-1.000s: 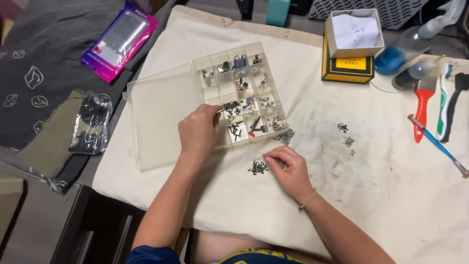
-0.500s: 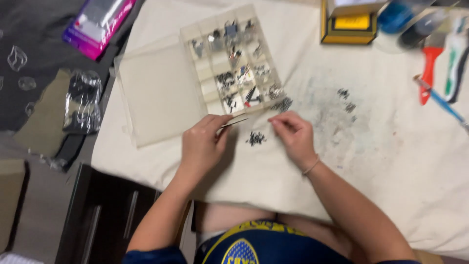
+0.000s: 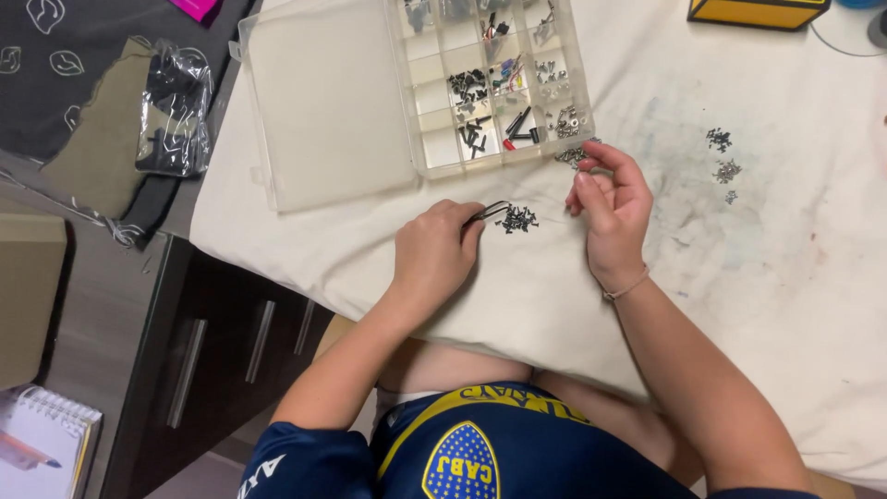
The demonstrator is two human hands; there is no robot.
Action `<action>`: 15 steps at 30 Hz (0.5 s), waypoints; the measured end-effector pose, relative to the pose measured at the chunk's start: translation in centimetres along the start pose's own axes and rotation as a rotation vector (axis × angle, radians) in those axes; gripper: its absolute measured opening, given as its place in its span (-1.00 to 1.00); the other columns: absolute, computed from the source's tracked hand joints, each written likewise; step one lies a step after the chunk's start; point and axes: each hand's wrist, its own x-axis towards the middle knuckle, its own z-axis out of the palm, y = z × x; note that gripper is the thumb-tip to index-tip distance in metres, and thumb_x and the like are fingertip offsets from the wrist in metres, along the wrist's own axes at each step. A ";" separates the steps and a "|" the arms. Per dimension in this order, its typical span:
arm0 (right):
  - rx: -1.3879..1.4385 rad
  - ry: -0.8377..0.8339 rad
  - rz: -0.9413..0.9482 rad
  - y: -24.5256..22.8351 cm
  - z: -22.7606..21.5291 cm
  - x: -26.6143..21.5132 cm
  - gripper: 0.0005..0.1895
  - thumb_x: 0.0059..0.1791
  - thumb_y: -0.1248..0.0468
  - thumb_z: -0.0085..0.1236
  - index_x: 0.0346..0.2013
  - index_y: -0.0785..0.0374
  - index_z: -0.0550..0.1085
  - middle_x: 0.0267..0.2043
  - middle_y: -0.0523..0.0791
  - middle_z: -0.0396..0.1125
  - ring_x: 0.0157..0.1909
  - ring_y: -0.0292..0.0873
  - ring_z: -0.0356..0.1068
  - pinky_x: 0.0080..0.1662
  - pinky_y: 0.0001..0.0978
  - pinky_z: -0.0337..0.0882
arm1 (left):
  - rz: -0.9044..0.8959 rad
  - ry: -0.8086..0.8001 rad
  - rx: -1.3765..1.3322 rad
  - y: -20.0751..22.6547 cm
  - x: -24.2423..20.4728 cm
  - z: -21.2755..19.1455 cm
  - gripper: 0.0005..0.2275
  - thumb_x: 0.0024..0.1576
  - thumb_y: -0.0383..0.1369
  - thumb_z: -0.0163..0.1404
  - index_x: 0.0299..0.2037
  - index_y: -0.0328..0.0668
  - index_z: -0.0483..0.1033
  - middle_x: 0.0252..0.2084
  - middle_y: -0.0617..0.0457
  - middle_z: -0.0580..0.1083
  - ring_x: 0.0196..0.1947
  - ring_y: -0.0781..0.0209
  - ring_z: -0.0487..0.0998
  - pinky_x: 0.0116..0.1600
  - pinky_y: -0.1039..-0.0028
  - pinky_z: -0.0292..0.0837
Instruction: The person uses tweezers to pick up small metal fasteners from a white cloth and place them into compartments of a clear plastic organizer box. The person repeatedly transfers fasteners from the cloth to the box, organizing them by type.
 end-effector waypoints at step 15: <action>-0.015 -0.020 -0.015 0.3 -0.4 0.2 -0.64 0.12 0.41 0.04 0.22 0.42 0.31 -0.05 0.00 0.25 -0.32 -0.27 0.33 -0.31 -0.48 0.43 | 0.062 0.070 -0.008 0.6 -0.5 -1.0 -0.83 0.24 -0.43 0.03 -0.05 -0.24 0.65 -0.30 -0.09 0.63 -0.28 0.00 0.71 -0.20 0.23 0.66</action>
